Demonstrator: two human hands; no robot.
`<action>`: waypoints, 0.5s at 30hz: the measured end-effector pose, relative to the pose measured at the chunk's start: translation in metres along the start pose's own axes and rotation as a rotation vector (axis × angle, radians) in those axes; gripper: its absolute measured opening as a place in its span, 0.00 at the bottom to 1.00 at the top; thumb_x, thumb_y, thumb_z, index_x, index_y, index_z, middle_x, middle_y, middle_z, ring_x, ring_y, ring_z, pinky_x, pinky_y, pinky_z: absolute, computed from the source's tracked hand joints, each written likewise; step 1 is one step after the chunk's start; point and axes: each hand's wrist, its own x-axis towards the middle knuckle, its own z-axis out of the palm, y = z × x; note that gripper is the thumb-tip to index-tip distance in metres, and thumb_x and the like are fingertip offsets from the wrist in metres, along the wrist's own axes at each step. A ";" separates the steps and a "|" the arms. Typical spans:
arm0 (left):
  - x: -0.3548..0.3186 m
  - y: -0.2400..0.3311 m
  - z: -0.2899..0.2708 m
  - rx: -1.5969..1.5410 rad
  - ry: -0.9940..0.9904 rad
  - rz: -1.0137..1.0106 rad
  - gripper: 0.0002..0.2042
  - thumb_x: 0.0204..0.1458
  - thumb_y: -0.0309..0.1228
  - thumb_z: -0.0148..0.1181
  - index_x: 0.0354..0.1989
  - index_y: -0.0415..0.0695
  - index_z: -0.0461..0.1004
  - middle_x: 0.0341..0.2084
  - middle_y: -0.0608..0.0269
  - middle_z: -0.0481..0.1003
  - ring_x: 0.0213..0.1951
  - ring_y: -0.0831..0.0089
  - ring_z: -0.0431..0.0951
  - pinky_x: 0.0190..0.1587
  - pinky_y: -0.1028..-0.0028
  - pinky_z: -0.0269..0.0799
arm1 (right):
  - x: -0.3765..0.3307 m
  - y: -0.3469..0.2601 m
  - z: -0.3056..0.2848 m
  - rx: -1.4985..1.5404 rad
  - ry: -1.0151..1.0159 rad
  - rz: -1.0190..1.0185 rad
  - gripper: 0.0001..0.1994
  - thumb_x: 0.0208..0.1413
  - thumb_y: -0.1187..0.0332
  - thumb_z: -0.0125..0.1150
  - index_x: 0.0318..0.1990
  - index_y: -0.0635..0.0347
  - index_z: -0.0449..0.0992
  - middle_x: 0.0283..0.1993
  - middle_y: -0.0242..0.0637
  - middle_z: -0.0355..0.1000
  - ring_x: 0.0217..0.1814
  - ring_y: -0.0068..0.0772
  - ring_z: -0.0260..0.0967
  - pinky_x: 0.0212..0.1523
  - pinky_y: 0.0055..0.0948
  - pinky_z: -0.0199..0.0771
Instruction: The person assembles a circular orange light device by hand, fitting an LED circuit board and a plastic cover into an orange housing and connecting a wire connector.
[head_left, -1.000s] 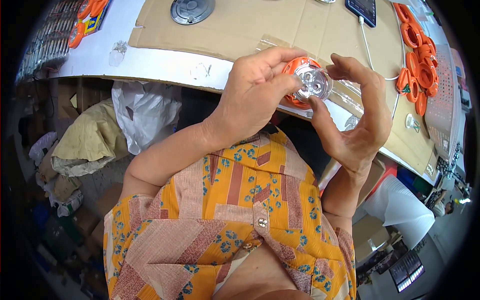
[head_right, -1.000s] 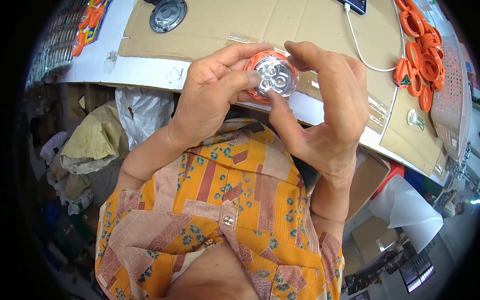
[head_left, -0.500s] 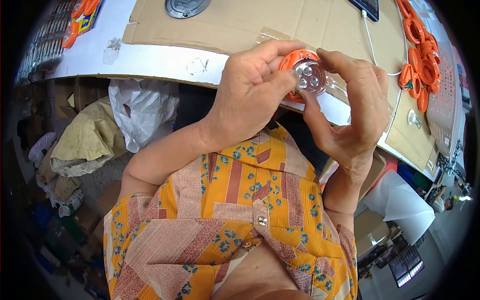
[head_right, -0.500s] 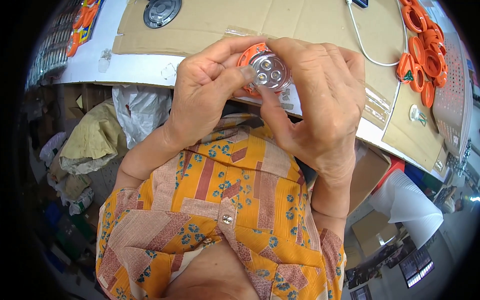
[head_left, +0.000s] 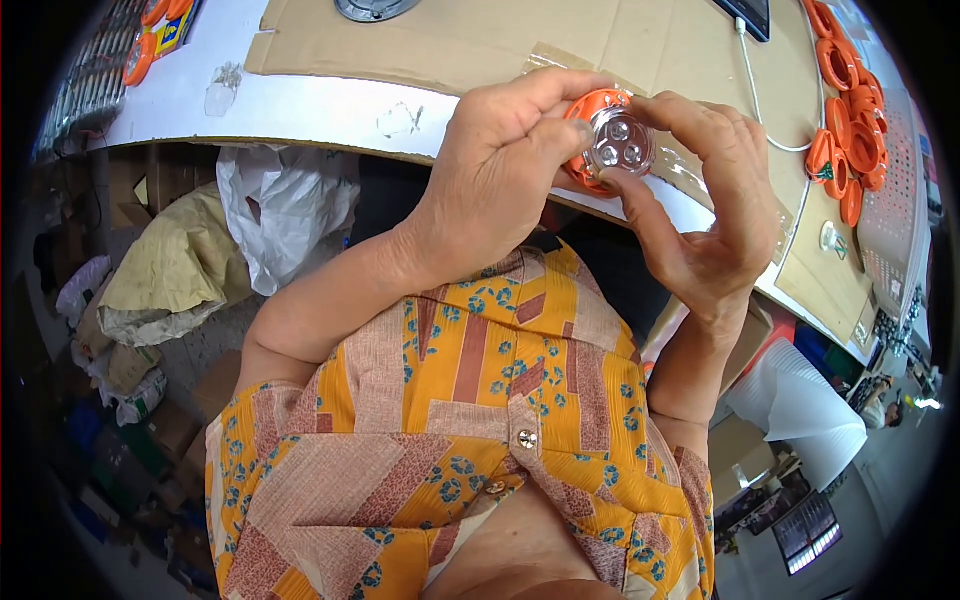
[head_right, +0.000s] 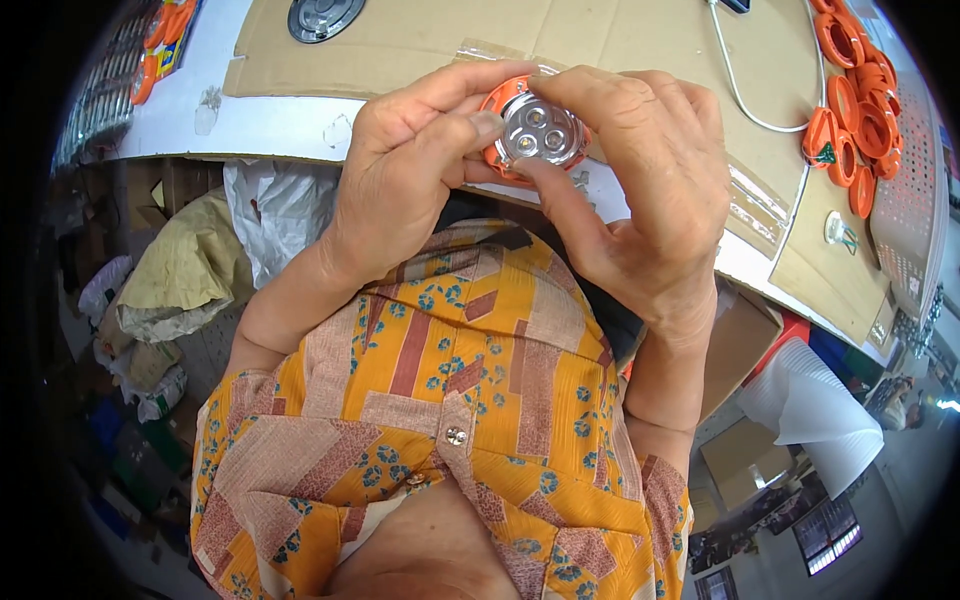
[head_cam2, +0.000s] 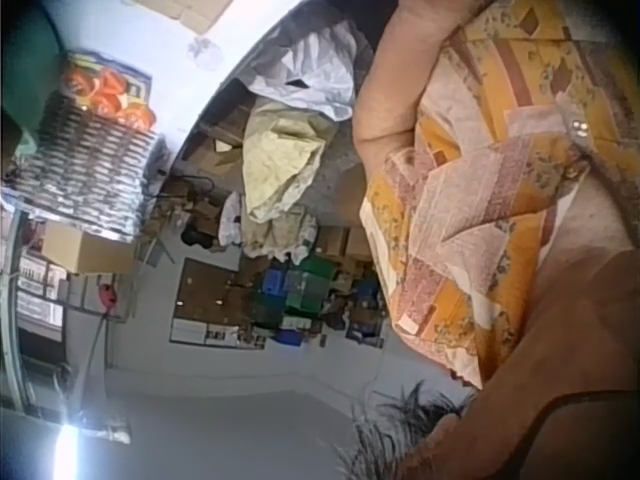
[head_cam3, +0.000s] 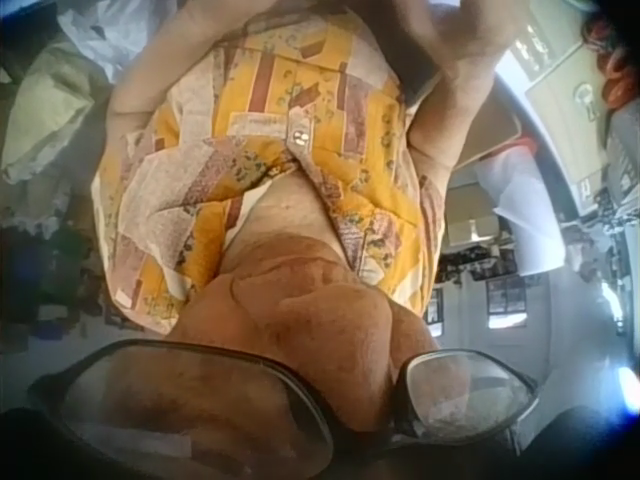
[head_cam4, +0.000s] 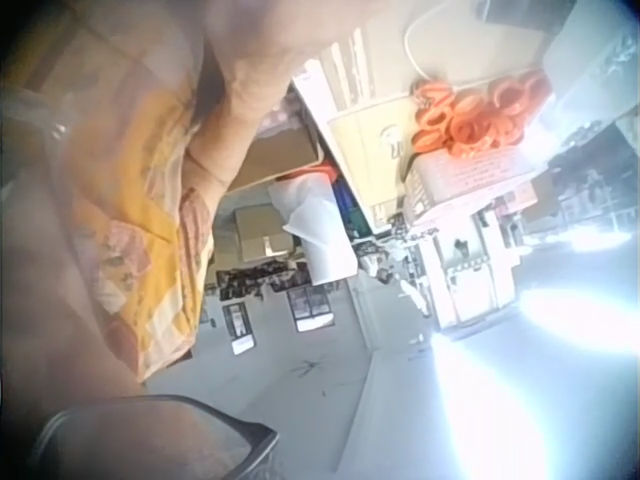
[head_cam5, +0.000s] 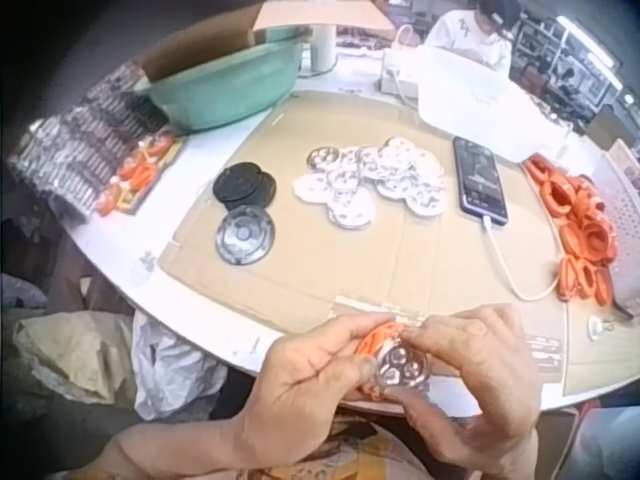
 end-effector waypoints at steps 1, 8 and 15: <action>0.000 0.000 0.000 -0.006 -0.005 -0.006 0.19 0.63 0.23 0.43 0.61 0.31 0.66 0.46 0.54 0.77 0.44 0.73 0.80 0.46 0.73 0.81 | 0.000 0.001 -0.001 0.003 -0.002 -0.008 0.24 0.35 0.79 0.74 0.46 0.66 0.78 0.42 0.41 0.79 0.45 0.43 0.74 0.48 0.35 0.70; 0.002 -0.002 -0.003 0.005 -0.019 -0.007 0.19 0.63 0.23 0.42 0.61 0.30 0.66 0.45 0.53 0.77 0.45 0.72 0.80 0.48 0.70 0.82 | 0.001 0.003 0.000 0.044 -0.013 0.009 0.23 0.36 0.80 0.74 0.45 0.66 0.78 0.42 0.42 0.79 0.44 0.40 0.75 0.47 0.33 0.72; 0.001 -0.004 -0.003 -0.015 0.015 -0.011 0.18 0.63 0.22 0.42 0.60 0.29 0.67 0.46 0.52 0.77 0.46 0.71 0.80 0.50 0.69 0.81 | -0.002 0.011 0.004 0.193 -0.018 0.053 0.23 0.37 0.82 0.74 0.46 0.70 0.78 0.43 0.44 0.79 0.45 0.38 0.76 0.49 0.31 0.75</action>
